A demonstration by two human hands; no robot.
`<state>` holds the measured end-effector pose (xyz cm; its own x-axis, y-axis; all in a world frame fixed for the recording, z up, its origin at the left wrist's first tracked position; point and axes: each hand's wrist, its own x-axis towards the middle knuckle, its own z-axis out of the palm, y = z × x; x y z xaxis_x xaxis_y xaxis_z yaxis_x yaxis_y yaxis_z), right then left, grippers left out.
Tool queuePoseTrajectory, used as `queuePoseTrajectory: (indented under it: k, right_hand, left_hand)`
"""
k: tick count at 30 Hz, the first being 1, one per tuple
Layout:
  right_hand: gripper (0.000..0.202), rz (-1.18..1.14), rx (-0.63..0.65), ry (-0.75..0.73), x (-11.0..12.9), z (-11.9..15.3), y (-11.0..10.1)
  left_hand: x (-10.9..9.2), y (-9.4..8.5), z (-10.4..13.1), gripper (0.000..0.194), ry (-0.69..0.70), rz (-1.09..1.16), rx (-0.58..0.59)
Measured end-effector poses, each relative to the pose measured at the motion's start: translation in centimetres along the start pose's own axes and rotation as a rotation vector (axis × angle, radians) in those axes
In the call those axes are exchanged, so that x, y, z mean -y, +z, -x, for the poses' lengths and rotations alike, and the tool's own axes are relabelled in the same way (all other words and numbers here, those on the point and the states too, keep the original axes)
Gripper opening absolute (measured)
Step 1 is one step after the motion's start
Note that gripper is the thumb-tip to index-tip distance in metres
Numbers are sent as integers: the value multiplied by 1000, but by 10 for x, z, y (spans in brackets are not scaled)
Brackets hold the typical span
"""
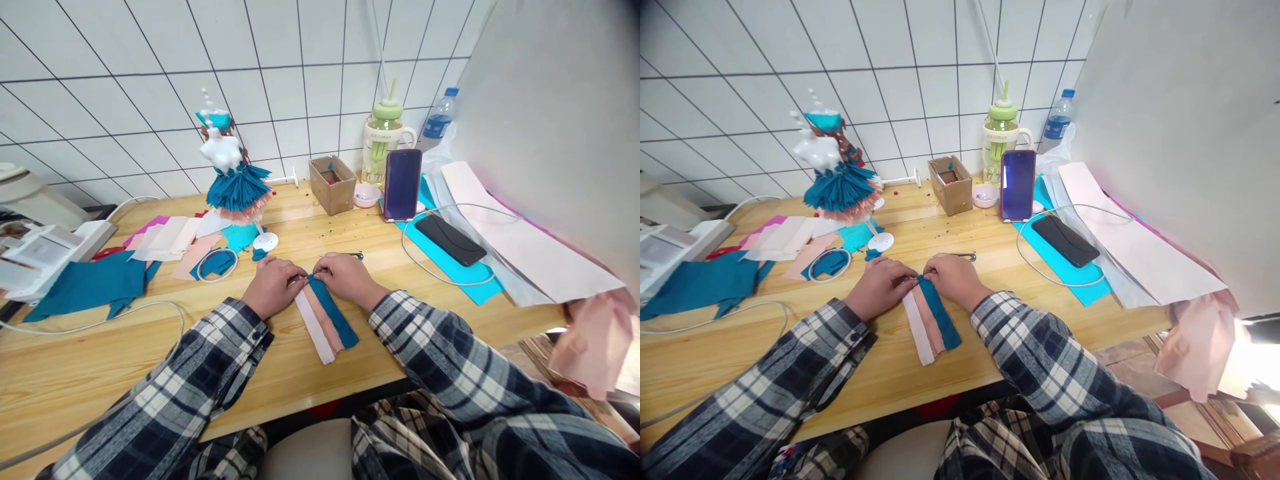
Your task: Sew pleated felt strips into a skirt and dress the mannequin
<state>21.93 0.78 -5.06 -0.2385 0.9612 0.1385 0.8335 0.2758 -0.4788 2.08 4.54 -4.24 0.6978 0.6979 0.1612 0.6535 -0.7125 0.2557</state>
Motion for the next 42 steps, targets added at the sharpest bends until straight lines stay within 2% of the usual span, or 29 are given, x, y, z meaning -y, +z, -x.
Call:
queuePoseTrajectory:
  k: [9,13,17,20,24,30,35,42]
  right_hand:
    - [8,-12,6,40,5,0,-3]
    - [30,-17,-21,44,6,1,-2]
    - [16,11,4,2,3,0,-1]
    - [14,8,-6,-3,1,0,0]
    - [12,28,1,0,1,0,-1]
    - [11,45,33,-60,0,0,-3]
    - [15,-76,10,-126,-11,1,-4]
    - [15,-78,4,-83,-13,0,-5]
  left_hand:
    - [-1,0,0,18,12,11,-12]
    - [-1,0,-1,17,25,32,-23]
    - [2,0,-1,20,31,52,-27]
    - [7,-1,1,25,-6,97,-34]
    - [10,-4,2,20,-34,97,-15]
    - [10,-6,2,19,55,-27,17]
    - [12,-7,5,20,119,-49,29]
    - [11,-9,6,24,28,114,1]
